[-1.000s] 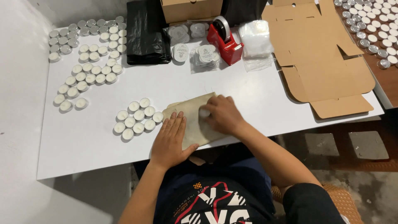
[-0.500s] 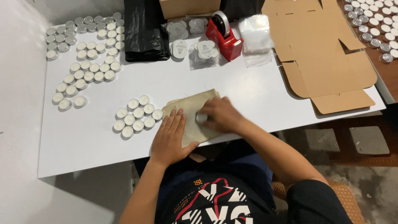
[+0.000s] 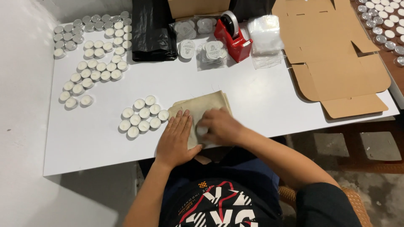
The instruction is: Polishing the surface of tea light candles by rubbing them against a cloth on a production table.
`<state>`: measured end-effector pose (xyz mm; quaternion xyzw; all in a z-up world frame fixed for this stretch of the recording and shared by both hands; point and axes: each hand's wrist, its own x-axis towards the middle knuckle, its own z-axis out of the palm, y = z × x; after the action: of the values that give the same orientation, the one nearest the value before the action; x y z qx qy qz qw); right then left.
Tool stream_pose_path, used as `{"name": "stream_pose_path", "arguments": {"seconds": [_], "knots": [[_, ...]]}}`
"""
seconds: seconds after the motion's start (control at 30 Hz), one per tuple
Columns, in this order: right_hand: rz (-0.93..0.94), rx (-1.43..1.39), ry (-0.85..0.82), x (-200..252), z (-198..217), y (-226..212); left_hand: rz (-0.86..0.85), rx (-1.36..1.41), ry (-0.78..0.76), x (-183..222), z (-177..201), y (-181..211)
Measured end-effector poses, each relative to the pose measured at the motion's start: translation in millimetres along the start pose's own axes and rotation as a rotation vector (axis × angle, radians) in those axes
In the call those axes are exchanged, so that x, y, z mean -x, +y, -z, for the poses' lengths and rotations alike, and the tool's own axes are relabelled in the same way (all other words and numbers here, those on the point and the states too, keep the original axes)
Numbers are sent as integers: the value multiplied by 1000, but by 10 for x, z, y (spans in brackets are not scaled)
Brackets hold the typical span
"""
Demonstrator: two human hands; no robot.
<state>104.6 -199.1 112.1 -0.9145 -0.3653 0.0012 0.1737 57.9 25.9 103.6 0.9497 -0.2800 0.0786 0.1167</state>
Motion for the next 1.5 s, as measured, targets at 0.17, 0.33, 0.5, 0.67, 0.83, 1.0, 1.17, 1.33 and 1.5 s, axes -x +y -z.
{"name": "stream_pose_path", "arguments": {"seconds": [0.17,0.33,0.5,0.67,0.83,1.0,1.17,1.33,1.5], "knots": [[-152,104,-1,-80,305,164,0,28,-8,15,29,5],[-50,87,79,-52,171,-3,6,16,2,-2,9,13],[-275,144,70,-125,398,344,-1,28,17,8,27,2],[-21,49,40,33,135,-102,-12,9,25,5,-6,1],[-241,125,66,-80,318,238,2,22,39,1,11,10],[48,70,43,39,63,-133,-11,-17,30,2,-6,-3],[-203,79,64,-137,278,255,3,36,9,11,37,24],[52,-108,-8,-77,86,13,-29,-1,41,-26,67,-14],[2,-432,135,-81,223,222,-50,26,38,4,135,17]]}}
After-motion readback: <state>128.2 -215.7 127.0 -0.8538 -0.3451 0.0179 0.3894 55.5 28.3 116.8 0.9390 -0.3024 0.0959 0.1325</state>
